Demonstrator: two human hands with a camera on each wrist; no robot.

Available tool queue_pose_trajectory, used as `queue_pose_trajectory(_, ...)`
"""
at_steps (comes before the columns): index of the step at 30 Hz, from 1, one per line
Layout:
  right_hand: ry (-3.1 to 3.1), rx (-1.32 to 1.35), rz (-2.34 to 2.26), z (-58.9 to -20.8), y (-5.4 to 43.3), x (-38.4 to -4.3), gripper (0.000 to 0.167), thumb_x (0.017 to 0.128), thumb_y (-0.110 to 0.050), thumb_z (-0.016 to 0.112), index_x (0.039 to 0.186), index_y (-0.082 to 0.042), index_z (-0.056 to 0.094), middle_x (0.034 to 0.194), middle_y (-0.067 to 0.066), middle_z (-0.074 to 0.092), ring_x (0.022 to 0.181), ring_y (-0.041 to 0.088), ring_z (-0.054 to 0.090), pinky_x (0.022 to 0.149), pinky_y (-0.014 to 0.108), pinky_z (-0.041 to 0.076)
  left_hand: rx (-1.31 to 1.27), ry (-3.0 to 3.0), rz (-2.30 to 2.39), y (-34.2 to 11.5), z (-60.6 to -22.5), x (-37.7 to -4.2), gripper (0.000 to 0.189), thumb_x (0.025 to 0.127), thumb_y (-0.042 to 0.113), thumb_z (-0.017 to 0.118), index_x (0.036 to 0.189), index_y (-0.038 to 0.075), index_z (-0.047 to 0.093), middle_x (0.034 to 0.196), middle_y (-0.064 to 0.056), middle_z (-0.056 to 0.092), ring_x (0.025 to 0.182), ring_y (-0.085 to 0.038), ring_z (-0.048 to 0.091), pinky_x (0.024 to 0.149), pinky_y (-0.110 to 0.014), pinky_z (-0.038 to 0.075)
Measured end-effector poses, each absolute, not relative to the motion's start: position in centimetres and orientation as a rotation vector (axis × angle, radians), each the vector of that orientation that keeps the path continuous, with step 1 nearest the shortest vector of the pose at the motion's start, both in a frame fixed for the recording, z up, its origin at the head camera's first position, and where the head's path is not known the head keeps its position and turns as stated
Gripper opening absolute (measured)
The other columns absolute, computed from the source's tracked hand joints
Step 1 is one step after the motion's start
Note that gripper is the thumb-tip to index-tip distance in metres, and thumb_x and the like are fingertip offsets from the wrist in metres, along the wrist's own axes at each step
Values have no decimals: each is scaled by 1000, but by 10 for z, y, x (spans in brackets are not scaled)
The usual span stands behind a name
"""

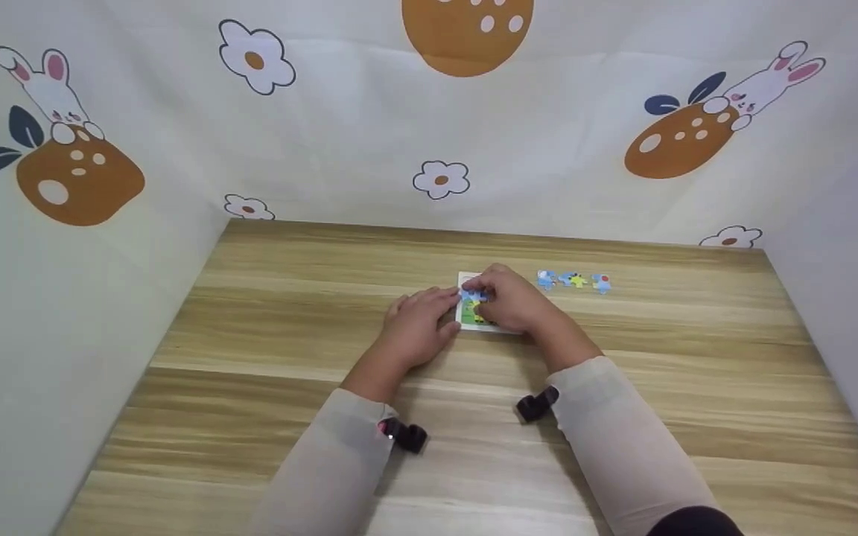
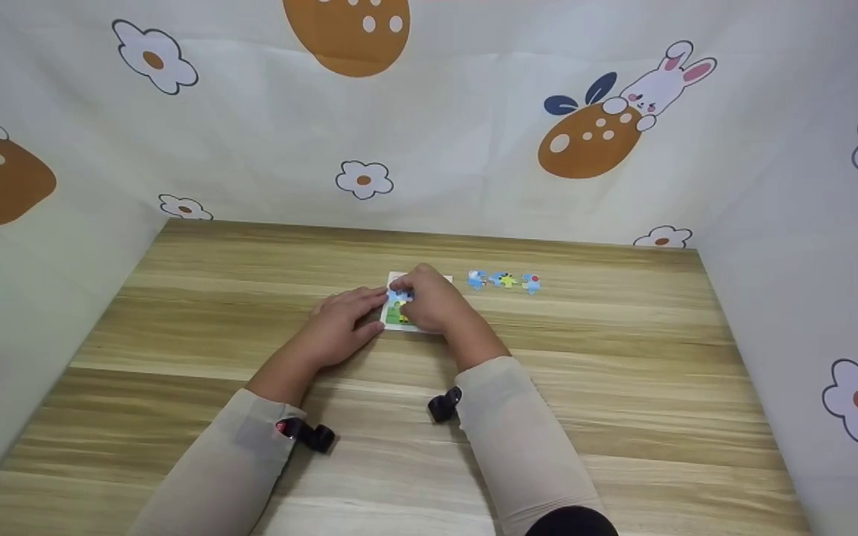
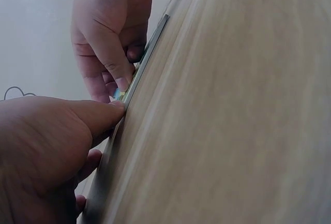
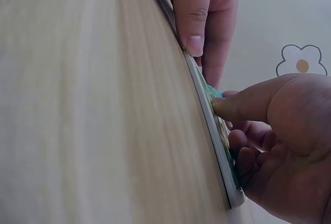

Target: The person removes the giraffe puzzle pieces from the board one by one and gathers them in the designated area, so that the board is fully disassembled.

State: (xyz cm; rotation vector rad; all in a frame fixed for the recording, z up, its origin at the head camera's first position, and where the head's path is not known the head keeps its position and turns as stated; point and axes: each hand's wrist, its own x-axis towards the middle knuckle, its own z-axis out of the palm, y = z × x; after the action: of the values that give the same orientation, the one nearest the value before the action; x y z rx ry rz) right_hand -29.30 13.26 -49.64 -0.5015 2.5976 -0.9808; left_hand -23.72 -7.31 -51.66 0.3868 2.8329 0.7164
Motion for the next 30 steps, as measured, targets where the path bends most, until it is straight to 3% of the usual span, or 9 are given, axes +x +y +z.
queue_pose_trajectory(8, 2629, -550, -911, -496, 132, -291, 42, 98, -5, 71, 140, -11, 72, 125, 12, 58, 107, 24, 56, 103, 43, 52, 397, 2841, 708, -73, -516, -236, 57, 109, 38, 62, 163, 29, 48, 172, 12, 42, 164, -22, 33, 134, -63, 17)
queue_pose_trajectory(17, 2660, -604, -927, -496, 141, -291, 40, 100, -12, 71, 140, -11, 72, 127, 10, 66, 107, 24, 61, 101, 44, 55, 414, 2848, 694, -75, -514, -236, 55, 109, 39, 61, 162, 29, 49, 172, 11, 43, 164, -23, 33, 133, -63, 18)
queue_pose_trajectory(30, 2626, -507, -1128, -489, 201, -298, 40, 100, -18, 76, 140, -16, 72, 134, 8, 73, 113, 27, 67, 99, 43, 56, 380, 2830, 702, -73, -517, -237, 56, 109, 40, 61, 162, 31, 48, 173, 14, 40, 165, -20, 30, 135, -60, 14)
